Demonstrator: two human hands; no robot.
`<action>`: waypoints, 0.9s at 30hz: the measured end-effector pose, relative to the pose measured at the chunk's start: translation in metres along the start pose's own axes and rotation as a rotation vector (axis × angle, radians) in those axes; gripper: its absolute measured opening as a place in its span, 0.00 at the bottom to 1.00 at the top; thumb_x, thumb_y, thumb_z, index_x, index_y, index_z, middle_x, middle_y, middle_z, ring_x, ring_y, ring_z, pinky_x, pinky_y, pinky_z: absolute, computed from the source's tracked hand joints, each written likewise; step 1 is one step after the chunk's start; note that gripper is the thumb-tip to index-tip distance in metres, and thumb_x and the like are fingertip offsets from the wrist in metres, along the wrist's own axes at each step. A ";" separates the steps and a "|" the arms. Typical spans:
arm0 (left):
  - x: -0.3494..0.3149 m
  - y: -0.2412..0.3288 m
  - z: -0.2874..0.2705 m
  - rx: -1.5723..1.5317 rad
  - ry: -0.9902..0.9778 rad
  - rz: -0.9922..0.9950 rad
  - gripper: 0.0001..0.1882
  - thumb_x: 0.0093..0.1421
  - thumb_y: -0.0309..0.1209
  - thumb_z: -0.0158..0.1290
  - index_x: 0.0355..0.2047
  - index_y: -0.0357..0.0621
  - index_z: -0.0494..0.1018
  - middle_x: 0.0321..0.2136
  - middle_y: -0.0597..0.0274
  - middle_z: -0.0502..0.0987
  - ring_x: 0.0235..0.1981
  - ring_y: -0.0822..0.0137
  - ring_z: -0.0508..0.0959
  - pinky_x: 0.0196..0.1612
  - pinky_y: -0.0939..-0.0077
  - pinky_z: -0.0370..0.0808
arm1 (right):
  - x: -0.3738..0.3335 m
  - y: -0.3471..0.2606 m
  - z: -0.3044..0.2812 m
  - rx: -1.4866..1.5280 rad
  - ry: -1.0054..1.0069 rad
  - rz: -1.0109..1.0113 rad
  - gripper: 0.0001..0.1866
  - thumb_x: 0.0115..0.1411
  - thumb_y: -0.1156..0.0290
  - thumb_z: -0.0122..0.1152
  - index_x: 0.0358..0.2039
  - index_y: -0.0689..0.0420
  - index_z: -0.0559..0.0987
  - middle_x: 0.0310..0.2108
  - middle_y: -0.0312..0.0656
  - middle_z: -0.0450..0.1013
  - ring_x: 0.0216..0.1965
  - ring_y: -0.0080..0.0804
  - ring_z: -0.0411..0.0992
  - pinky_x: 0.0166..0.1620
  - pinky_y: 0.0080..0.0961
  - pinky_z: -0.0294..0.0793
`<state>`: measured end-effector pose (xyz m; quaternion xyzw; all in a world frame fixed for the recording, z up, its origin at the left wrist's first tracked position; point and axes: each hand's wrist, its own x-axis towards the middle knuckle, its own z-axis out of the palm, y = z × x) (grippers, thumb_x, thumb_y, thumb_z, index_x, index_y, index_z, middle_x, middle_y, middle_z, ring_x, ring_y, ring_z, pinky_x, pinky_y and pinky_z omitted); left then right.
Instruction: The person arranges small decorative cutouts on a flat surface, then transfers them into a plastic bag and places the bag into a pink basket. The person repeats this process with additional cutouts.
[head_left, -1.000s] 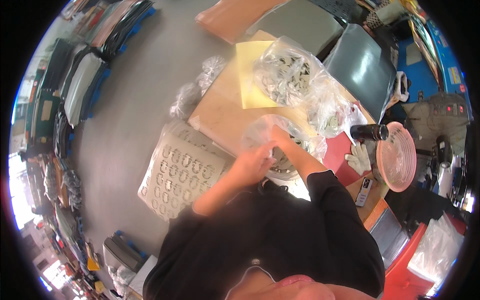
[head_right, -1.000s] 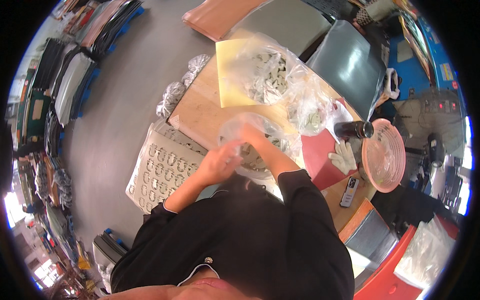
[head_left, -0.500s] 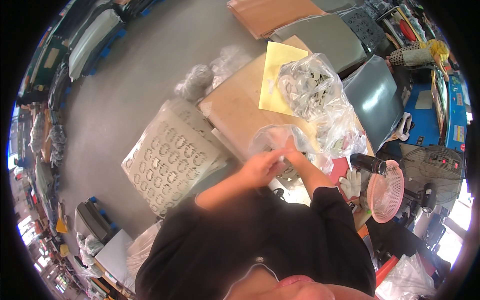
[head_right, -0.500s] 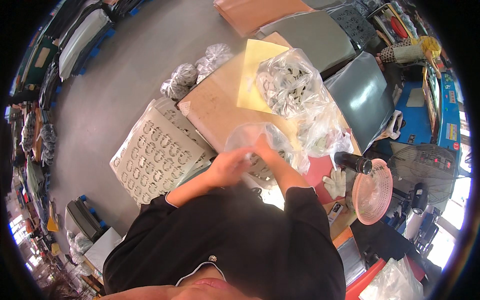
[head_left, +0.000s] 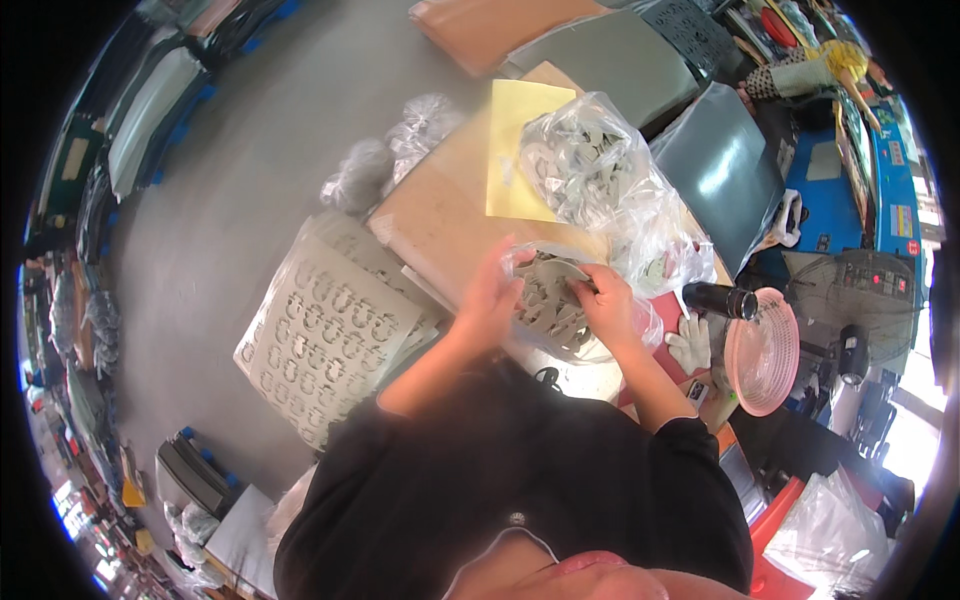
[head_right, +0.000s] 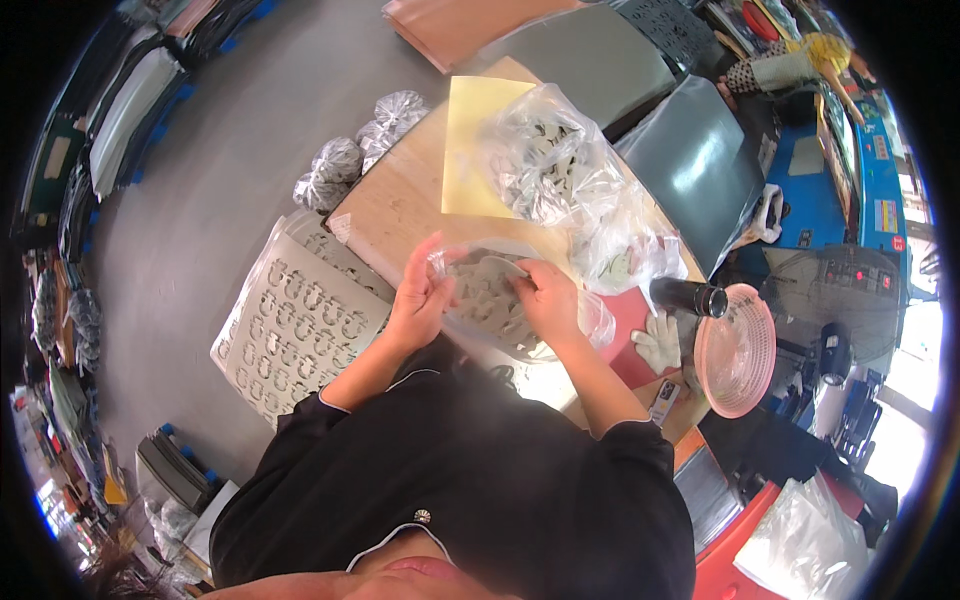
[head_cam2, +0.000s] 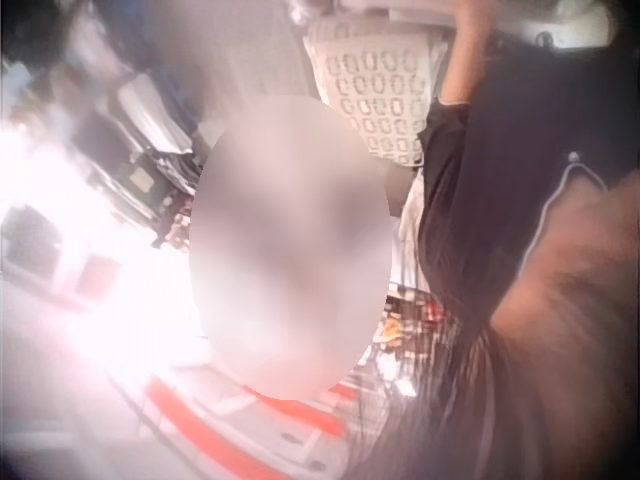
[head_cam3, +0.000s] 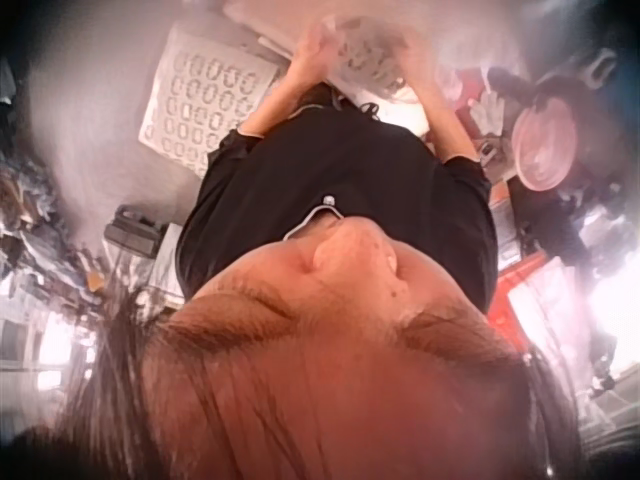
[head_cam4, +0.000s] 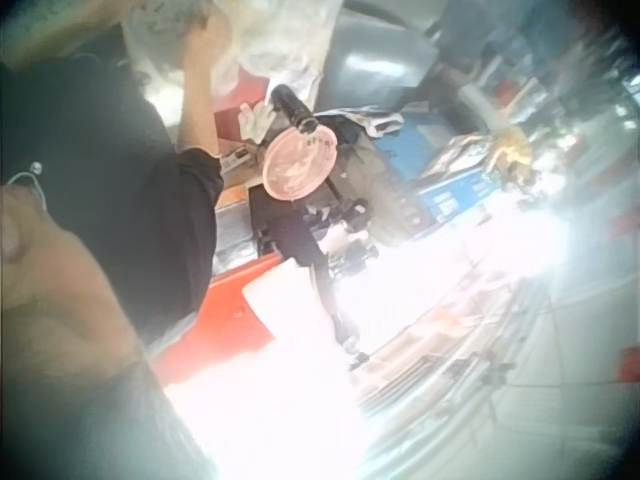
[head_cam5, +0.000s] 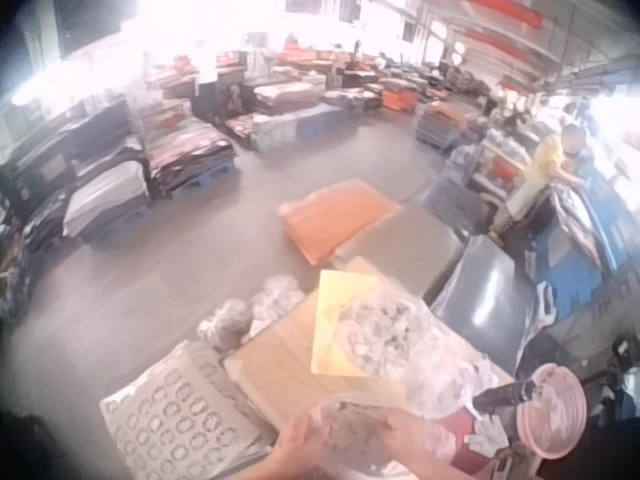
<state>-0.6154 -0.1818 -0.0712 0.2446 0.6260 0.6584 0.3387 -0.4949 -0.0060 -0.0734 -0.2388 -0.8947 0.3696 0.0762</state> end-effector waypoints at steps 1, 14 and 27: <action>0.001 0.001 0.001 -0.002 -0.006 0.012 0.33 0.63 0.16 0.41 0.66 0.50 0.46 0.54 0.54 0.69 0.32 0.80 0.69 0.35 0.83 0.72 | -0.005 0.002 0.000 -0.011 -0.089 0.063 0.11 0.52 0.69 0.62 0.37 0.54 0.79 0.33 0.43 0.77 0.33 0.45 0.75 0.37 0.36 0.74; 0.006 -0.003 0.003 0.068 -0.096 0.103 0.35 0.62 0.14 0.39 0.66 0.49 0.42 0.55 0.48 0.70 0.41 0.75 0.74 0.36 0.84 0.72 | 0.047 0.075 0.076 -0.374 -0.107 0.040 0.14 0.57 0.70 0.51 0.40 0.64 0.76 0.38 0.53 0.75 0.41 0.50 0.73 0.44 0.43 0.72; 0.016 0.001 0.005 0.119 -0.133 0.120 0.34 0.62 0.15 0.40 0.66 0.45 0.41 0.51 0.44 0.72 0.54 0.64 0.73 0.32 0.84 0.71 | 0.067 0.083 0.098 -0.507 -0.148 0.098 0.10 0.55 0.66 0.53 0.31 0.55 0.80 0.32 0.47 0.77 0.35 0.46 0.76 0.39 0.41 0.74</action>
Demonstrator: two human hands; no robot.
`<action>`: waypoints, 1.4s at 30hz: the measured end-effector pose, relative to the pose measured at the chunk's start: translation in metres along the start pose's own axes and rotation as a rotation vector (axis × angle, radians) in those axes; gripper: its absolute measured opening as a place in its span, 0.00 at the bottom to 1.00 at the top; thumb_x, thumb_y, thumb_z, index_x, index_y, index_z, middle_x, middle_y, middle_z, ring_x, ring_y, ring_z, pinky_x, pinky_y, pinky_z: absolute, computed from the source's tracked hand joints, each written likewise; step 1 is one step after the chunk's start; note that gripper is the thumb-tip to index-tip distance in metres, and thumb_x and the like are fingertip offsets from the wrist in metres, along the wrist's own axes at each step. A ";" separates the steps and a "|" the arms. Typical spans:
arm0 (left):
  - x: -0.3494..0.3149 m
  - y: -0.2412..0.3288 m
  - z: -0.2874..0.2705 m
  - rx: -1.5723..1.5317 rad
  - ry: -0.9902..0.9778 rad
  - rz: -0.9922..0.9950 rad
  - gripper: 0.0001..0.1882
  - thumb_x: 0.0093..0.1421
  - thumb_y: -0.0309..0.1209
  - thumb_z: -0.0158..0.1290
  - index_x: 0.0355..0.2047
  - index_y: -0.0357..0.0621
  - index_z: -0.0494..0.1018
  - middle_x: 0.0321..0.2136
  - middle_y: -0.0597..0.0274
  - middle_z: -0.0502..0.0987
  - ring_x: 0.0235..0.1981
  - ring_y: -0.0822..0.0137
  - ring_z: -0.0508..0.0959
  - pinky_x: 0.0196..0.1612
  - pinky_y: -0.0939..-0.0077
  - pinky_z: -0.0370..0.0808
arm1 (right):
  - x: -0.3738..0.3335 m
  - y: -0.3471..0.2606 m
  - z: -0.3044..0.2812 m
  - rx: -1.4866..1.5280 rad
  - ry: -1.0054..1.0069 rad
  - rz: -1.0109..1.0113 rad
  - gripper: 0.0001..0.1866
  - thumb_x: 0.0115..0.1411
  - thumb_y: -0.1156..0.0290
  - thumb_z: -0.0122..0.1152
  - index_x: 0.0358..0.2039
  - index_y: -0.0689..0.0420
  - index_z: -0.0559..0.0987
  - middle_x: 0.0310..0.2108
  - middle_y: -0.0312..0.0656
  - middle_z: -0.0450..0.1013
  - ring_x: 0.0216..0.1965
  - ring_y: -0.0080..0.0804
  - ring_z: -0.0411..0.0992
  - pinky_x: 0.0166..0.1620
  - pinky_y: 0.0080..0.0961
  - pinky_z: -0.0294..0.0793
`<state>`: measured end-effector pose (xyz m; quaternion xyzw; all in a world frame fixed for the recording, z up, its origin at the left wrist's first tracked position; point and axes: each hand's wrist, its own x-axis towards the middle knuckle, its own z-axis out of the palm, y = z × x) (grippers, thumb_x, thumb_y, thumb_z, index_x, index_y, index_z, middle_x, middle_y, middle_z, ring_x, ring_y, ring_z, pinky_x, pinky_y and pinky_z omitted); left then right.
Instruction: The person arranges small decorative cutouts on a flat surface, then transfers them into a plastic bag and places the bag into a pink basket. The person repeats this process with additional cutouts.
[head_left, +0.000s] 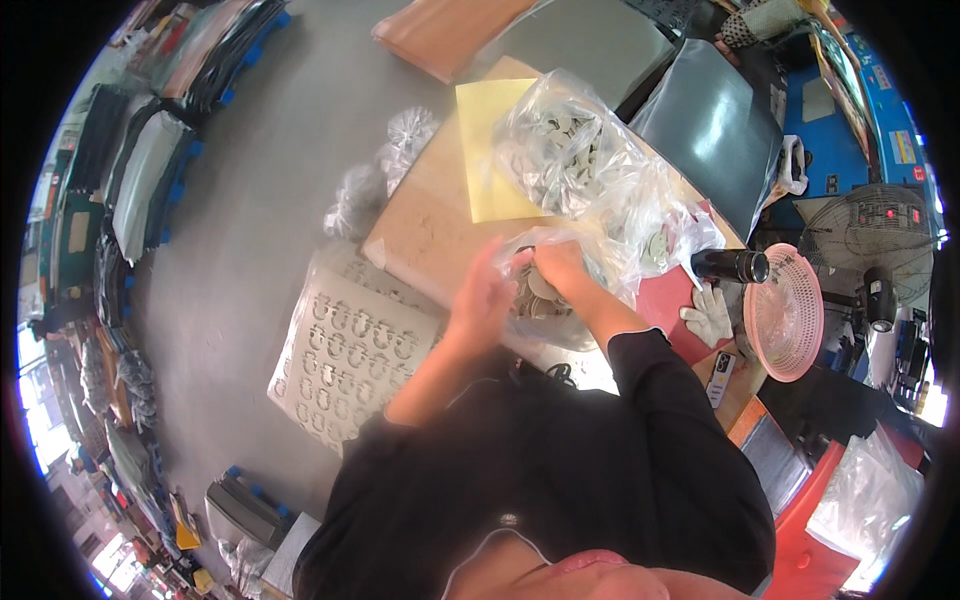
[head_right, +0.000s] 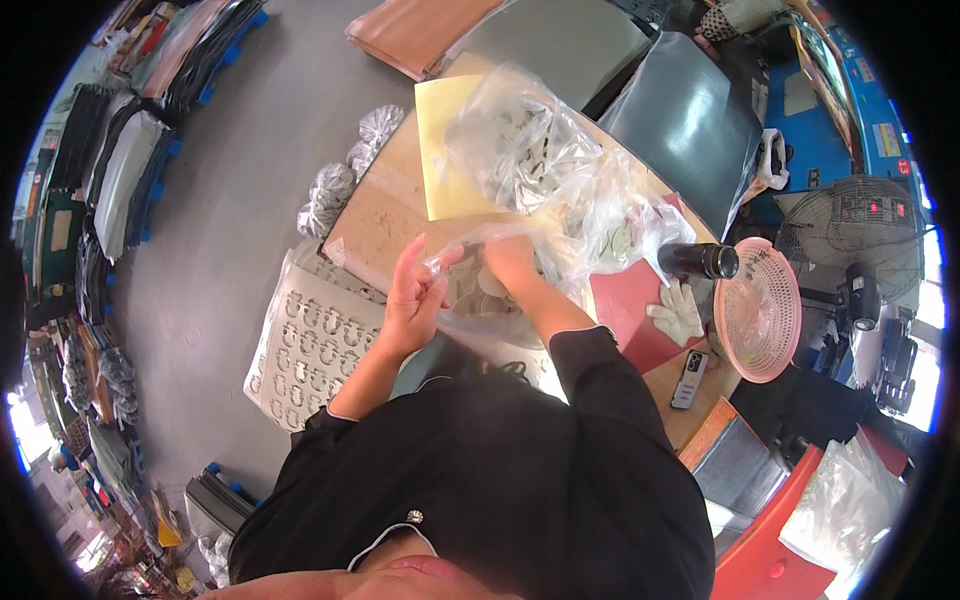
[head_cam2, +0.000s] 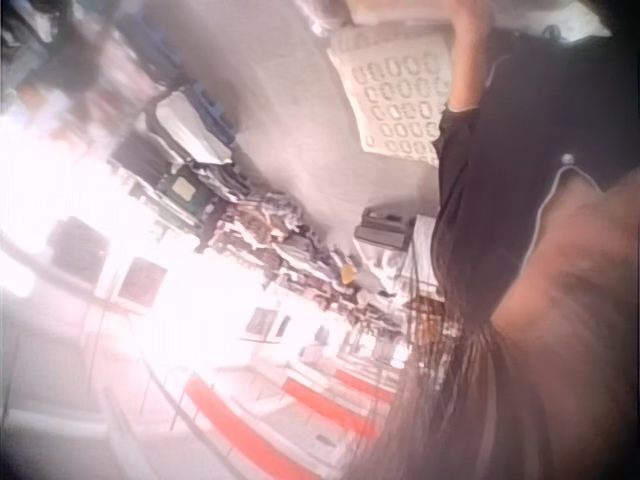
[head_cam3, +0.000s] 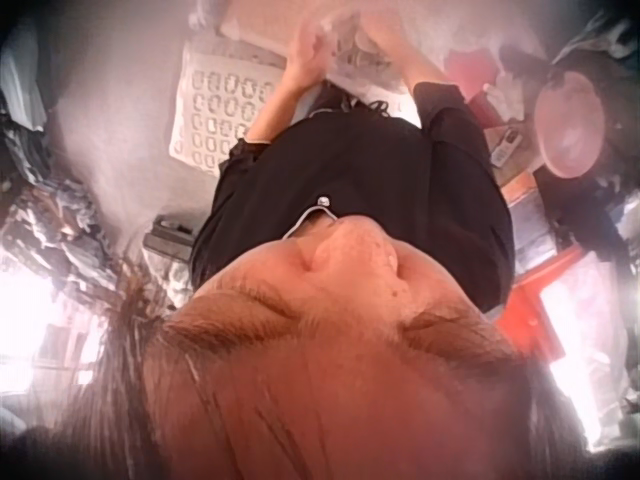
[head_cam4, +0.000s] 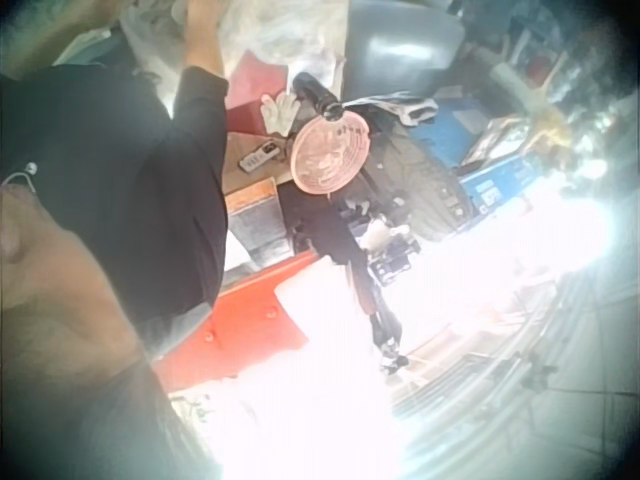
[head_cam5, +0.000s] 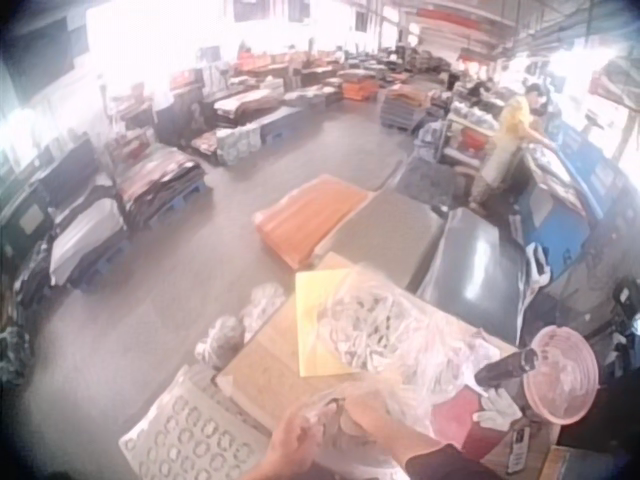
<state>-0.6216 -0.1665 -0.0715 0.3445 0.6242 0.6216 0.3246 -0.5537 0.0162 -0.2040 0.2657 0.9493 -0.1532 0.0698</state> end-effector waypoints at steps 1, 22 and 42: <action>0.000 0.001 0.001 -0.017 0.018 -0.001 0.34 0.62 0.15 0.39 0.66 0.45 0.41 0.51 0.44 0.72 0.53 0.64 0.73 0.32 0.84 0.71 | 0.000 0.001 0.002 -0.003 -0.055 0.026 0.10 0.55 0.65 0.53 0.33 0.53 0.79 0.33 0.46 0.77 0.37 0.46 0.76 0.39 0.41 0.73; 0.023 0.006 0.000 -0.063 0.138 -0.017 0.34 0.60 0.16 0.42 0.65 0.44 0.45 0.57 0.51 0.69 0.25 0.79 0.68 0.29 0.84 0.71 | -0.072 0.013 -0.067 0.187 0.528 -0.458 0.05 0.51 0.73 0.55 0.30 0.54 0.76 0.33 0.39 0.75 0.34 0.41 0.76 0.34 0.31 0.76; 0.001 -0.011 -0.035 -0.114 -0.063 -0.126 0.28 0.64 0.24 0.43 0.64 0.44 0.53 0.43 0.54 0.76 0.31 0.78 0.71 0.36 0.81 0.72 | -0.105 0.010 -0.105 0.058 0.015 -0.145 0.20 0.58 0.63 0.58 0.48 0.61 0.75 0.44 0.49 0.75 0.46 0.45 0.72 0.47 0.36 0.71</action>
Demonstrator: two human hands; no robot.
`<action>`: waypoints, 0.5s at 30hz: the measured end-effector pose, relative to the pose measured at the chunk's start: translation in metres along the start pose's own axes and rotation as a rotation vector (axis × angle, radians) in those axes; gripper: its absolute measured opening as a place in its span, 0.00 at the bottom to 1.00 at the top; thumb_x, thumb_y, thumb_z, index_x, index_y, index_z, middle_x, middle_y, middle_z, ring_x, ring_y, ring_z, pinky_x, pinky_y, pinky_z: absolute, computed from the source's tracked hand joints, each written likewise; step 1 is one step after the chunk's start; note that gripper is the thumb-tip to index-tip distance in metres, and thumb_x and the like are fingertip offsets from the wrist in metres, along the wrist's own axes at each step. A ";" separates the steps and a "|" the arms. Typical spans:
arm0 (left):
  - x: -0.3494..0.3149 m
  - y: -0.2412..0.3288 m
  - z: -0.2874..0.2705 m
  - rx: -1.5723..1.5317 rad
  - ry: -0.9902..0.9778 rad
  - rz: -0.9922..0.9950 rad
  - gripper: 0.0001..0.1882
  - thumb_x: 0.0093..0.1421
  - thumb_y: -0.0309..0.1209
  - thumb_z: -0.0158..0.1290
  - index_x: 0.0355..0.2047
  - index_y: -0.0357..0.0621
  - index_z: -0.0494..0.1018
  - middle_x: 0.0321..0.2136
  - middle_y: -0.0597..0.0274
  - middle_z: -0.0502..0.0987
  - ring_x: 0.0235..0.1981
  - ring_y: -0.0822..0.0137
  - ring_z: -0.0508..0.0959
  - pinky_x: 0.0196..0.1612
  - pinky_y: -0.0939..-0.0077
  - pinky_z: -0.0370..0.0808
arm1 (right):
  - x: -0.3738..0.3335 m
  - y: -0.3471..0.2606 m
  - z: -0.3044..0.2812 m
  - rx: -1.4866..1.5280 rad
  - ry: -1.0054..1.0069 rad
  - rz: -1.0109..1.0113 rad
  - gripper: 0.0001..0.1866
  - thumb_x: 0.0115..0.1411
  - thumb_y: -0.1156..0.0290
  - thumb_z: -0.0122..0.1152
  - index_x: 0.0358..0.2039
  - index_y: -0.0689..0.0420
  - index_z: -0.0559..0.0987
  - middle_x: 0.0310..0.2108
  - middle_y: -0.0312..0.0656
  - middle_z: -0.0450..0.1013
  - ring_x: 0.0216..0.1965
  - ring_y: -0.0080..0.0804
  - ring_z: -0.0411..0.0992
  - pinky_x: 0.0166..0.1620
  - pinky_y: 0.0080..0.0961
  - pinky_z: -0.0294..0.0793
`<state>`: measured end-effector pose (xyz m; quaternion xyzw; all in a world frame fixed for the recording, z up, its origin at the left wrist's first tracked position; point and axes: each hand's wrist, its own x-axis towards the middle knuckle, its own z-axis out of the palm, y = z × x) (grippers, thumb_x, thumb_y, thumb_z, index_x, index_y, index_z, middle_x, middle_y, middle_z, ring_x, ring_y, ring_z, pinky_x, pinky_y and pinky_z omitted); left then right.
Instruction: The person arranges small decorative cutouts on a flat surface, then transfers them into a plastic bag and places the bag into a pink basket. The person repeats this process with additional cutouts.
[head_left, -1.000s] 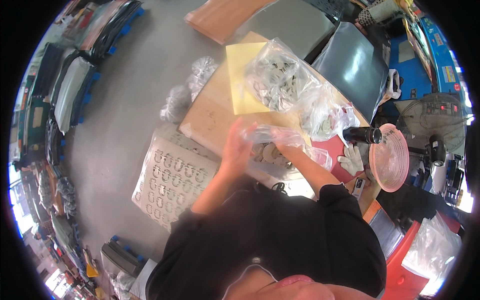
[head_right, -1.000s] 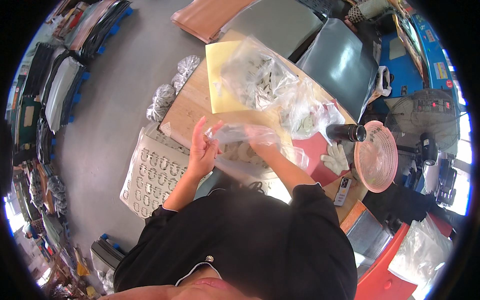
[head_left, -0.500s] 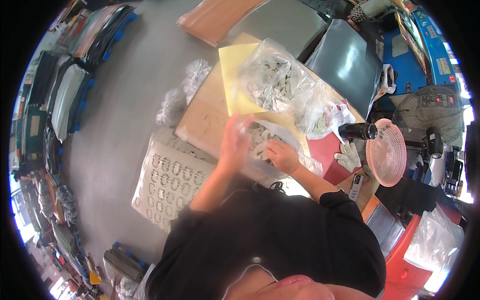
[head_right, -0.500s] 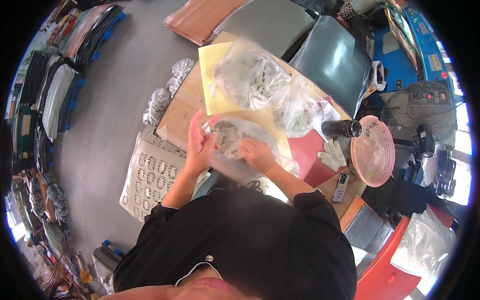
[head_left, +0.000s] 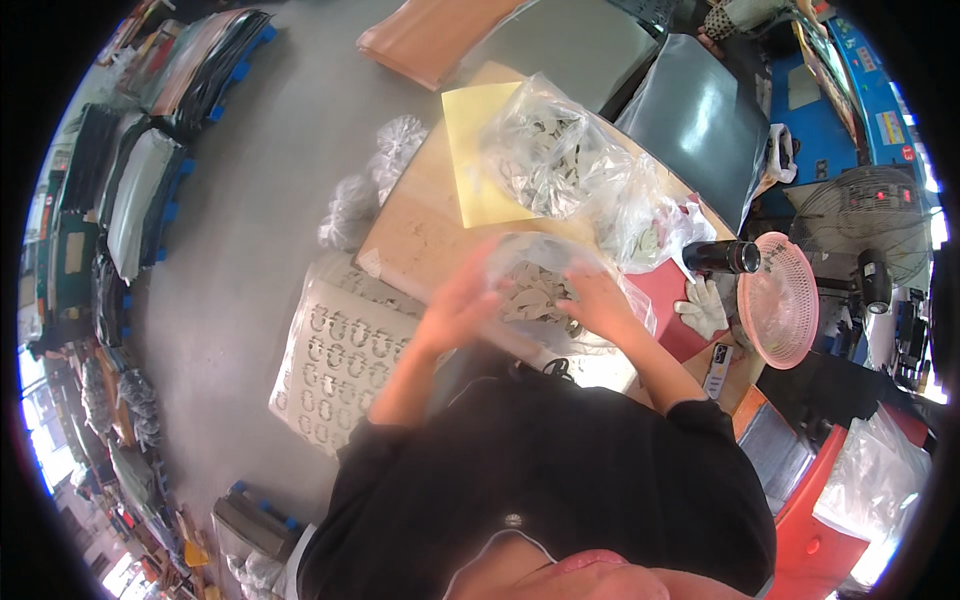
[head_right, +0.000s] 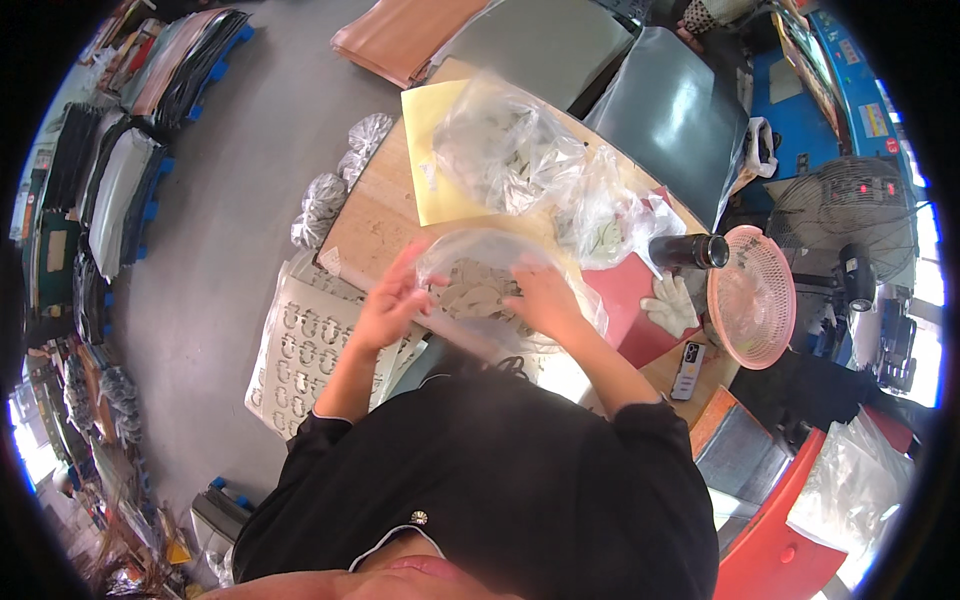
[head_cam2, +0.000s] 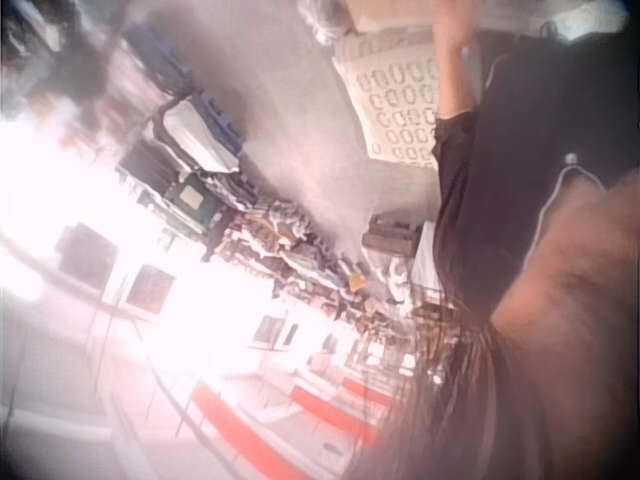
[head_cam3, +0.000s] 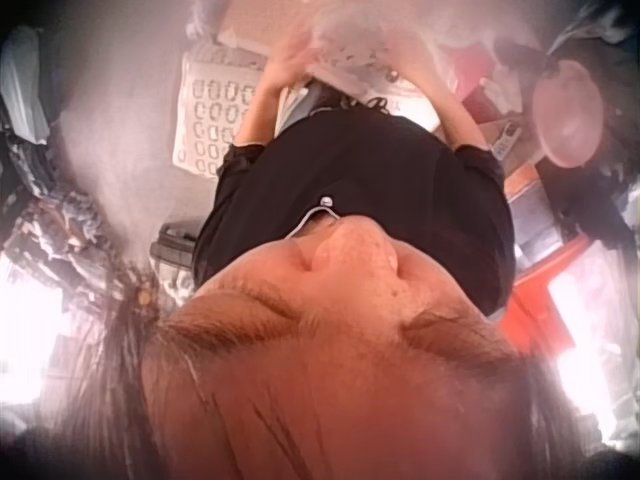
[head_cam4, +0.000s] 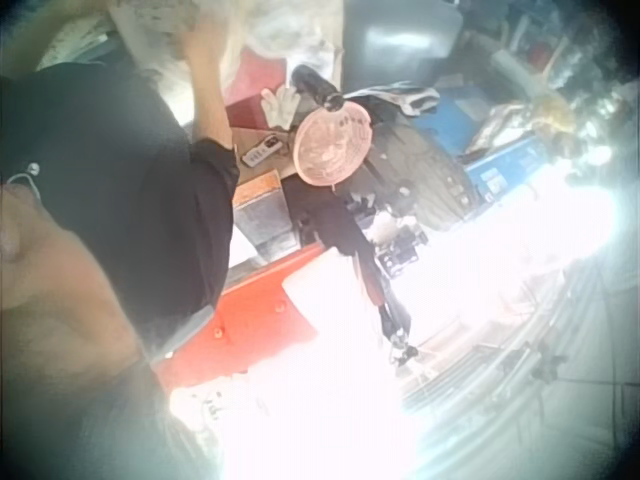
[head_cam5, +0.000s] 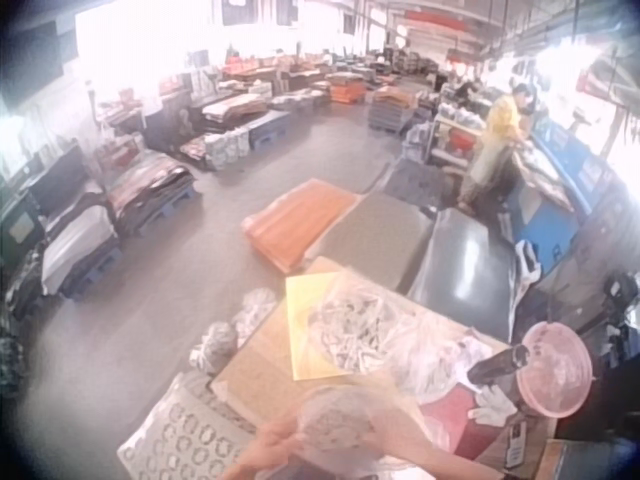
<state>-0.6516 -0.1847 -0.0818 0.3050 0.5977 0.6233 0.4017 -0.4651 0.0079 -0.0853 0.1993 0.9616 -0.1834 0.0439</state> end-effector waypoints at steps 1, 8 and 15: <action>-0.001 -0.014 -0.017 -0.107 0.090 -0.013 0.26 0.65 0.27 0.44 0.63 0.44 0.55 0.42 0.54 0.77 0.31 0.77 0.71 0.37 0.79 0.72 | -0.014 0.007 -0.015 0.271 -0.140 0.018 0.21 0.59 0.63 0.57 0.50 0.62 0.74 0.44 0.49 0.75 0.45 0.42 0.73 0.47 0.35 0.72; 0.028 -0.167 -0.046 -0.288 0.453 -0.675 0.25 0.65 0.49 0.46 0.54 0.44 0.68 0.44 0.56 0.76 0.39 0.64 0.76 0.45 0.64 0.74 | -0.098 0.117 0.030 1.823 0.435 0.586 0.18 0.65 0.66 0.49 0.52 0.62 0.71 0.45 0.46 0.74 0.44 0.34 0.74 0.49 0.28 0.73; 0.054 -0.194 -0.007 -0.735 0.164 -0.773 0.28 0.62 0.48 0.50 0.55 0.42 0.66 0.51 0.55 0.70 0.50 0.60 0.72 0.51 0.63 0.71 | -0.052 0.100 0.153 1.350 0.224 0.620 0.22 0.68 0.60 0.45 0.57 0.59 0.65 0.48 0.44 0.70 0.47 0.31 0.71 0.48 0.27 0.72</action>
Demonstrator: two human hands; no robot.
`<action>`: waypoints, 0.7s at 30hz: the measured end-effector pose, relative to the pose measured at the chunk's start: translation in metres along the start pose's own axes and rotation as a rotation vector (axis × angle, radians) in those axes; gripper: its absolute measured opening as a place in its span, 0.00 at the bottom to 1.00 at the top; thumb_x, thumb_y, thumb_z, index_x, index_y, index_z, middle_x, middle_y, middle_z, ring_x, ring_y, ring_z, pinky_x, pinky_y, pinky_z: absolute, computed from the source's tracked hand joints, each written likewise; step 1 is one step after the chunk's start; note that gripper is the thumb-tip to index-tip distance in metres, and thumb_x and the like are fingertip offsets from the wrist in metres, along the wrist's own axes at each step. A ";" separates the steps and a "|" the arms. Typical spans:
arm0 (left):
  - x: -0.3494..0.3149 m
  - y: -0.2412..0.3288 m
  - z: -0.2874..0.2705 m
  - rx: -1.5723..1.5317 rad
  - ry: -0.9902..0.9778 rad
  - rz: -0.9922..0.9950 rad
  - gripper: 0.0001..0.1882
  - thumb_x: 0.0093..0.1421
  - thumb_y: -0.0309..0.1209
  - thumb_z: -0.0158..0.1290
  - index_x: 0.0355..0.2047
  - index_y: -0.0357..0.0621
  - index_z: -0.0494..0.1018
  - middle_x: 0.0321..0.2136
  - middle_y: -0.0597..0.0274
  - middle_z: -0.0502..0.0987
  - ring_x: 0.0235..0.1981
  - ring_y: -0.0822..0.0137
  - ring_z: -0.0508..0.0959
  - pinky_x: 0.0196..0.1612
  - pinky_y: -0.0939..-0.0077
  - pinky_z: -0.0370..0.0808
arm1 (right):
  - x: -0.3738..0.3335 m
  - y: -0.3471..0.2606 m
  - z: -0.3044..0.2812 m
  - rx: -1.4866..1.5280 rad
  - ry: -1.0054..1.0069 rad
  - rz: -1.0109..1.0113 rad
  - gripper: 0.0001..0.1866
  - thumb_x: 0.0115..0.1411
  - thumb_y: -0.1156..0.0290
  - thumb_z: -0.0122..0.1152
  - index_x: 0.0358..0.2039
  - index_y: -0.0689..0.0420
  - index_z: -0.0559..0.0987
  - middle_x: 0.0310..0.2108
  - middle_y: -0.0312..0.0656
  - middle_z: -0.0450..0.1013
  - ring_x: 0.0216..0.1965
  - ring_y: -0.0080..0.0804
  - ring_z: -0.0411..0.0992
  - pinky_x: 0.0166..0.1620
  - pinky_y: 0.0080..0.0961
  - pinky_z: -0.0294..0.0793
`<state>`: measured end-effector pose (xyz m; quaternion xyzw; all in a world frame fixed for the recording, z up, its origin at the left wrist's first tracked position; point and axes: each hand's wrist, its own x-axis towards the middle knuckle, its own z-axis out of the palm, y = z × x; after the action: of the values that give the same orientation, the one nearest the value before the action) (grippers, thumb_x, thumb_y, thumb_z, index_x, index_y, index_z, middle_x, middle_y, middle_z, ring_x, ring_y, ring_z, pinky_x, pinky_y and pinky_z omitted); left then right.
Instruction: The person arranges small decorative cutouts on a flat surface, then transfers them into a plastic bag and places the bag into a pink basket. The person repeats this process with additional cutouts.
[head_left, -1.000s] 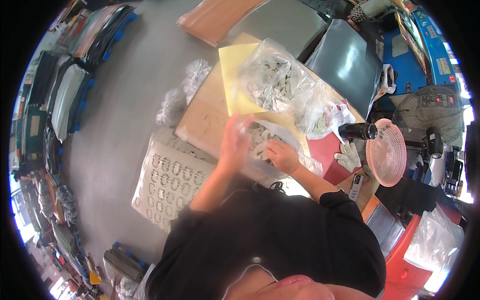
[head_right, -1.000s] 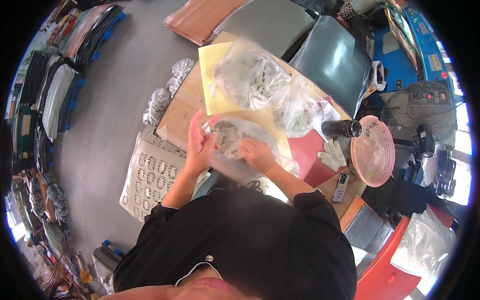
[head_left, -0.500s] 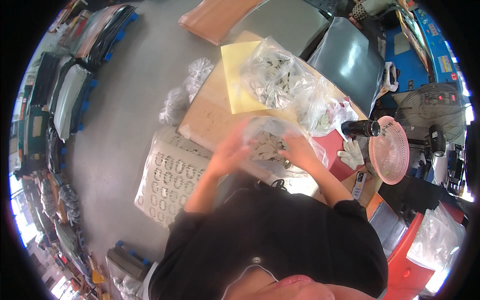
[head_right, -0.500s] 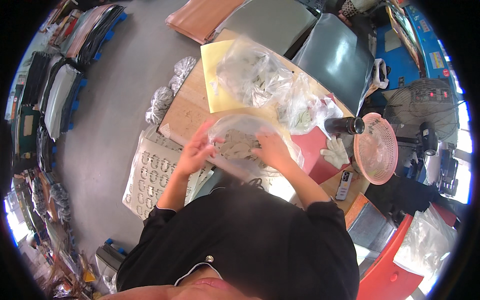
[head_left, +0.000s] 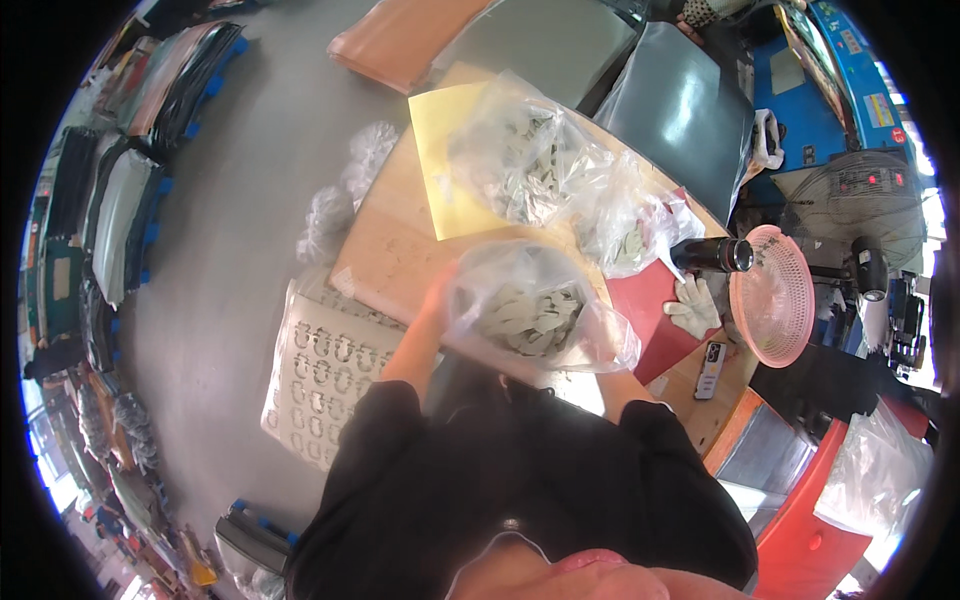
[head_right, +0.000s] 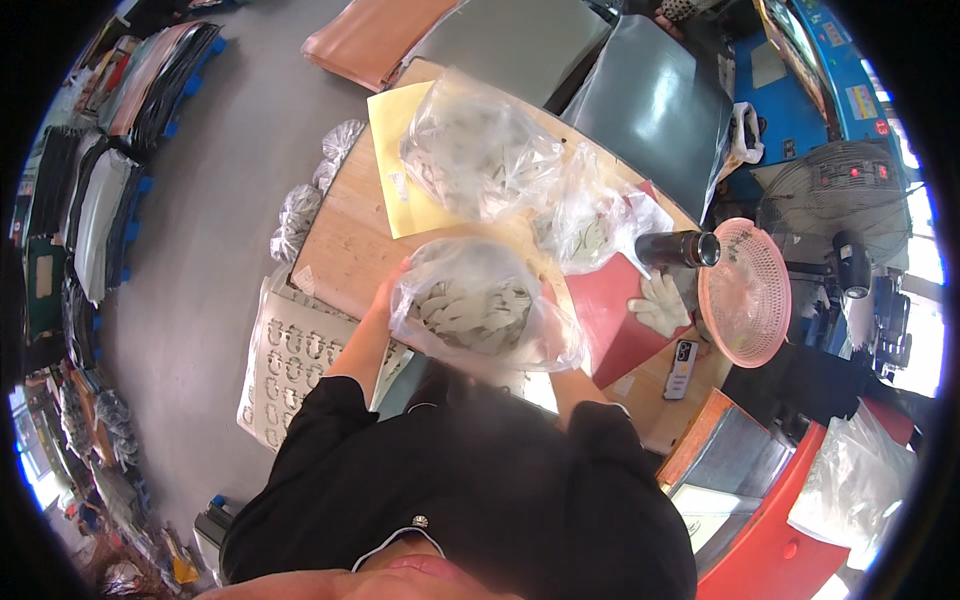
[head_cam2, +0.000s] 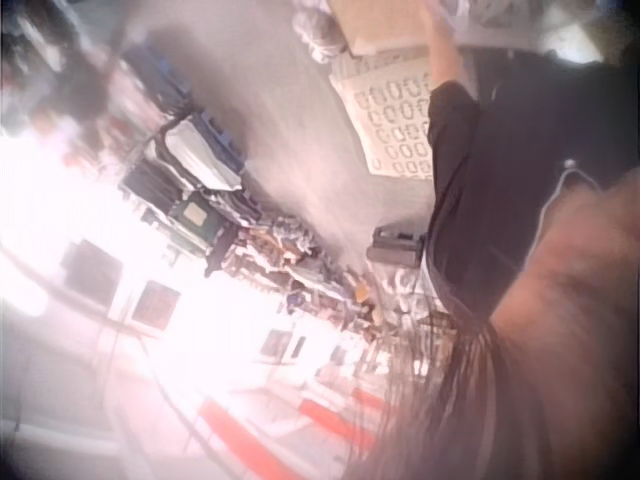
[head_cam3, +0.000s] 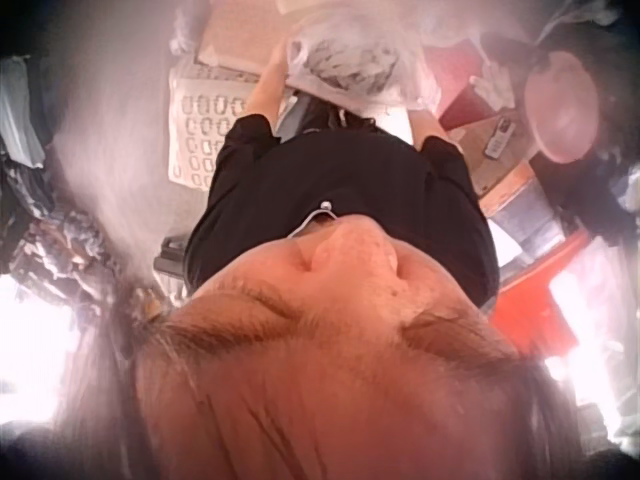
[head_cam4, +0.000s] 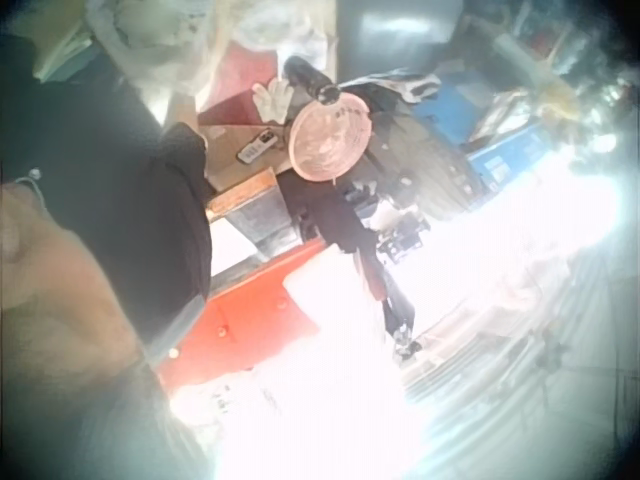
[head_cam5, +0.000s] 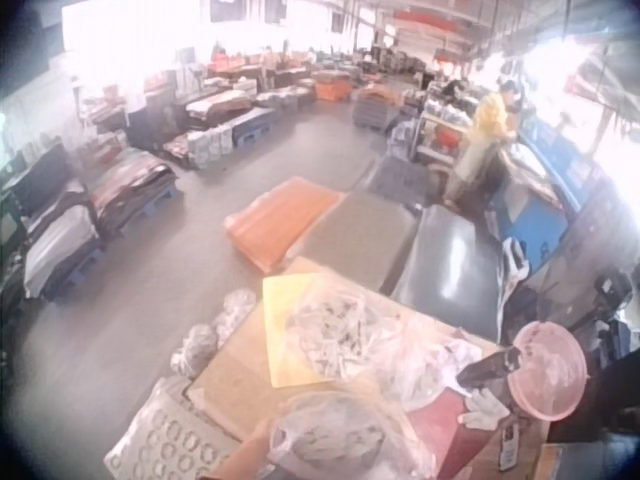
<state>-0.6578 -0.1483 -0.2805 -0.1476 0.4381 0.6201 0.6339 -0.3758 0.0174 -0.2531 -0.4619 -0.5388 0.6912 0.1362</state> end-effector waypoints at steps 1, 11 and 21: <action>-0.004 0.000 0.008 0.045 0.015 0.021 0.28 0.62 0.47 0.50 0.56 0.42 0.66 0.52 0.55 0.70 0.50 0.60 0.71 0.52 0.62 0.70 | 0.008 -0.003 0.016 -0.008 0.039 0.063 0.22 0.68 0.60 0.46 0.58 0.58 0.65 0.47 0.43 0.70 0.47 0.30 0.71 0.47 0.26 0.72; -0.093 -0.007 0.061 0.219 0.234 0.304 0.21 0.65 0.40 0.47 0.50 0.35 0.67 0.42 0.55 0.76 0.41 0.61 0.78 0.45 0.66 0.77 | -0.005 -0.055 0.033 0.416 0.058 0.191 0.22 0.58 0.78 0.55 0.54 0.56 0.69 0.45 0.40 0.73 0.42 0.29 0.73 0.44 0.26 0.74; -0.034 -0.022 -0.008 -0.121 0.268 0.017 0.15 0.66 0.40 0.42 0.40 0.41 0.72 0.30 0.56 0.76 0.29 0.61 0.78 0.29 0.68 0.78 | 0.000 -0.010 0.012 -0.126 0.056 0.397 0.14 0.63 0.62 0.55 0.42 0.60 0.73 0.30 0.33 0.69 0.28 0.21 0.64 0.32 0.23 0.66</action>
<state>-0.6349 -0.1802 -0.2680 -0.2634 0.4819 0.6255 0.5542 -0.3881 0.0141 -0.2447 -0.5857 -0.4753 0.6564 -0.0168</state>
